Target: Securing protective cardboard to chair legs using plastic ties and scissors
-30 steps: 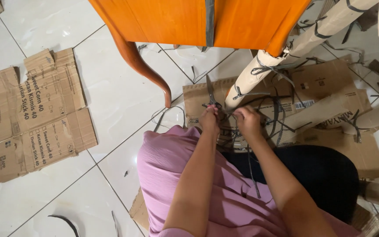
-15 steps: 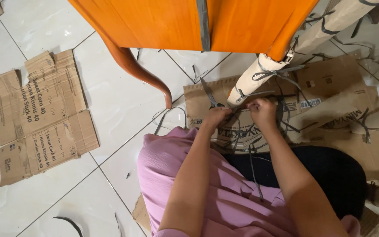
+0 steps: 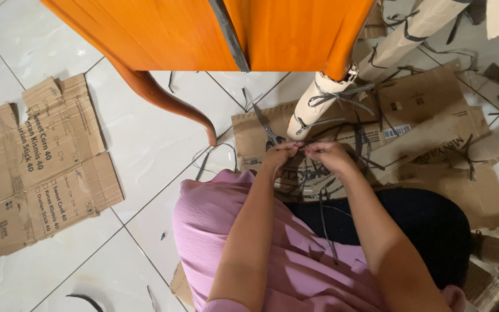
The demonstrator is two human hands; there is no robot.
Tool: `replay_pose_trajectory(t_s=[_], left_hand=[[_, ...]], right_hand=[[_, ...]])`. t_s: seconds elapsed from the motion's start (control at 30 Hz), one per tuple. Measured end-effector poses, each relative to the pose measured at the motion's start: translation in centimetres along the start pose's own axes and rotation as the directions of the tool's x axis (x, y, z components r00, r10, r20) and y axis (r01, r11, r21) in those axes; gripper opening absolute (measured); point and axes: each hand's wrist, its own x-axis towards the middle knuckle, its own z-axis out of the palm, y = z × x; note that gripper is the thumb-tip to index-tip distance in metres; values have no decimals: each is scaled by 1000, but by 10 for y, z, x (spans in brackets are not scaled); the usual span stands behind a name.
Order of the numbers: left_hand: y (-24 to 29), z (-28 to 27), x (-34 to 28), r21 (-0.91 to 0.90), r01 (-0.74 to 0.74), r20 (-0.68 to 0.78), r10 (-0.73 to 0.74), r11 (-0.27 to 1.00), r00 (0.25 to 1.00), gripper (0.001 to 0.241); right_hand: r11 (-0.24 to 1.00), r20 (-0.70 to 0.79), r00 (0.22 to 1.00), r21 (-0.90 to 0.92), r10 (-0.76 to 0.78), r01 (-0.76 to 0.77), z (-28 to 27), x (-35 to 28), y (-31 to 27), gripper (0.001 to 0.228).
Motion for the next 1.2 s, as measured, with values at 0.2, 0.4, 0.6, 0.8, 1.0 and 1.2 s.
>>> replay_pose_trajectory(t_s=[0.2, 0.4, 0.6, 0.8, 1.0, 1.2], left_hand=[[-23, 6, 34, 5, 123, 8, -123, 992, 992, 30], [-23, 7, 23, 16, 36, -27, -35, 999, 999, 26], [-7, 3, 2, 53, -30, -13, 31, 998, 999, 31], [26, -9, -29, 152, -62, -4, 63, 986, 998, 39], [9, -5, -5, 215, -146, -44, 159, 966, 986, 31], [9, -5, -11, 214, -169, -30, 180, 962, 983, 33]], right_hand=[[751, 152, 972, 618, 179, -234, 48, 28, 41, 42], [665, 154, 969, 705, 194, -245, 54, 32, 55, 20], [705, 63, 977, 683, 204, -191, 57, 35, 61, 35], [998, -239, 969, -24, -62, 58, 53, 52, 78, 18], [960, -392, 876, -120, -281, 254, 58, 46, 71, 5], [923, -482, 787, -209, -385, 323, 65, 75, 90, 20]])
